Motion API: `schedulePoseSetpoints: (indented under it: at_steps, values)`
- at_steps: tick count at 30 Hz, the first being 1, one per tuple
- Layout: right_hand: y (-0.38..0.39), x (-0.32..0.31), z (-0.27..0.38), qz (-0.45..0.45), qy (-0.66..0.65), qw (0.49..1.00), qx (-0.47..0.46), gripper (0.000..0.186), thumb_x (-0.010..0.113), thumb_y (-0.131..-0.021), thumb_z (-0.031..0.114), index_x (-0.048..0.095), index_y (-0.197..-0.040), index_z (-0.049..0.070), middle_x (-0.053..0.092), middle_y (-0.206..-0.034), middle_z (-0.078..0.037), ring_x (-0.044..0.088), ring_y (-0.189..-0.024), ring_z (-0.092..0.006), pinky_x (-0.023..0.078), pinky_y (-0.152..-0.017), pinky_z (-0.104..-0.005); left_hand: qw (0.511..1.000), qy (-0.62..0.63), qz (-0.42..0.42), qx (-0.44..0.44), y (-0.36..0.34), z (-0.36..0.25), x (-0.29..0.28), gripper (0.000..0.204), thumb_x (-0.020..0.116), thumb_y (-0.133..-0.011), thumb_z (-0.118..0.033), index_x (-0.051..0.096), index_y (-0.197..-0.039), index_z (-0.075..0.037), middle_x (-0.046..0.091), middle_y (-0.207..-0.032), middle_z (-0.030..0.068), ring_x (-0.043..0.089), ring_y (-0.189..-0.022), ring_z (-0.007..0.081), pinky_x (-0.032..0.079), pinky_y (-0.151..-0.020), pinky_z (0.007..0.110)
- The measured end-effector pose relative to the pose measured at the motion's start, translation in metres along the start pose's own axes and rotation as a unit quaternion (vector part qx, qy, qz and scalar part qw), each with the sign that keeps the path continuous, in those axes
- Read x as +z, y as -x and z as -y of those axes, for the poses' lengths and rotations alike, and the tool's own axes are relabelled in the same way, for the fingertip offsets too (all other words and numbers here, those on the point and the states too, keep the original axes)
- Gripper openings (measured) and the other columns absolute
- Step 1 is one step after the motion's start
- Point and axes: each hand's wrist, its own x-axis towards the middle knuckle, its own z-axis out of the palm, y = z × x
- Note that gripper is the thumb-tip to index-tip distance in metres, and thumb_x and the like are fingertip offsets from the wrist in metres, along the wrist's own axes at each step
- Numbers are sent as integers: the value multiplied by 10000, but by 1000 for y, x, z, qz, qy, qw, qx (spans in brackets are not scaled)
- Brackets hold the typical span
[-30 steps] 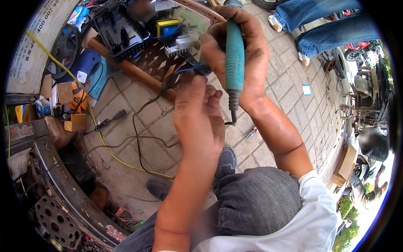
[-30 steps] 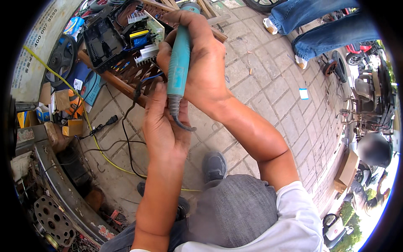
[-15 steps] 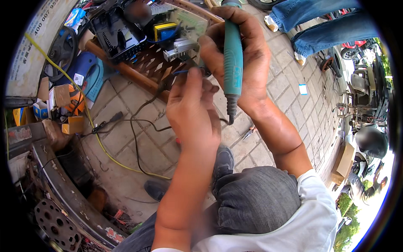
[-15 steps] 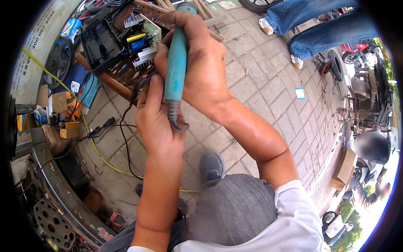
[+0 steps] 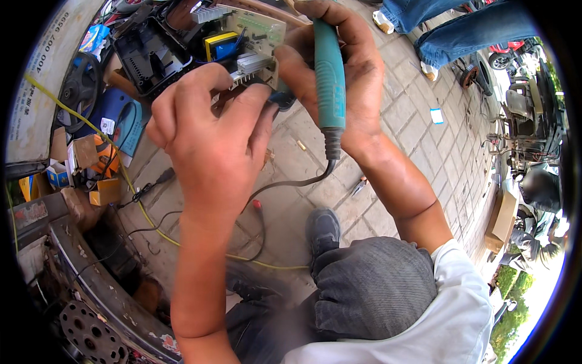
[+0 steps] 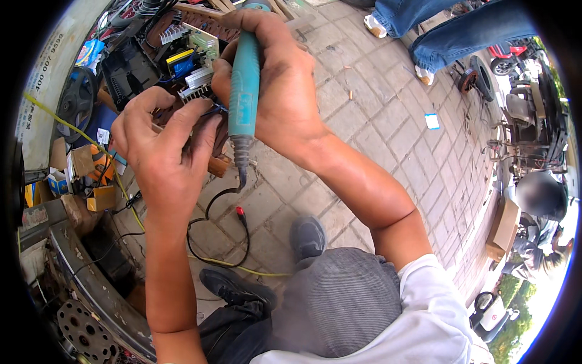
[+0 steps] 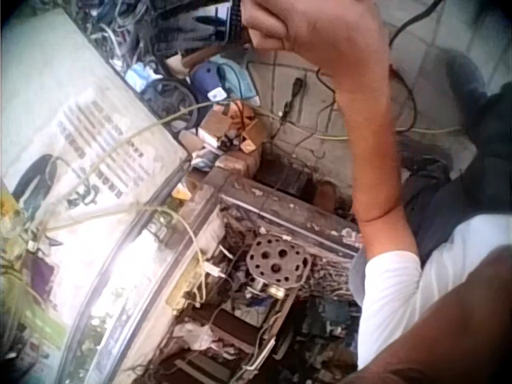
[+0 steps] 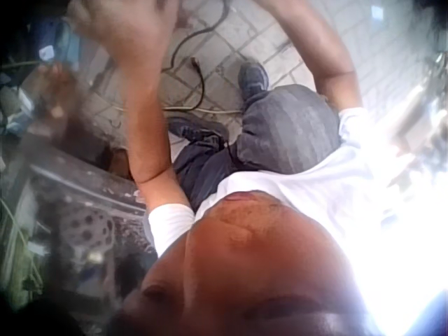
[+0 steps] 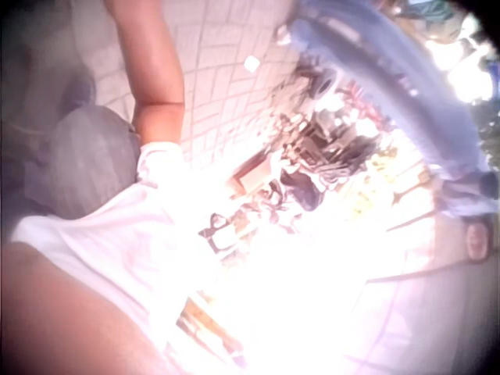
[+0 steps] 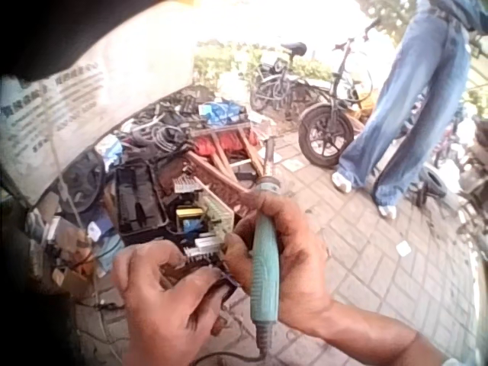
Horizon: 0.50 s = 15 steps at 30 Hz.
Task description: The person sits on the floor in a cluttered workshop and uses a soldering iron to work on a green circuit board. They repeatedly apply the hot tip to various points on the board, generating smoke, and occasionally wipe the tip on a metal stand.
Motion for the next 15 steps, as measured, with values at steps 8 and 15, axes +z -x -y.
schedulePoseSetpoints:
  at_steps: [8, 15]
  values:
    - [1, 0, -8, 44, -103, 992, 50, 429, 654, -788, -37, 496, -1181, 35, 527, -753, 21, 478, -603, -45, 410, -517, -201, 999, 5, -7, 50, -5, 14, 11, 194, 752, -625, -109, 649, -786, -142, 566, -1041, -5, 479, -1026, 244, 311, -864, 407]
    - [-2, -1, -5, 55, -208, 968, 131, 442, 616, -792, -87, 481, -1194, 37, 505, -815, 6, 484, -602, -47, 405, -510, -188, 993, -10, 15, 113, -21, 23, 8, 207, 716, -601, -27, 625, -774, -95, 590, -1050, 35, 513, -1028, 267, 363, -871, 381]
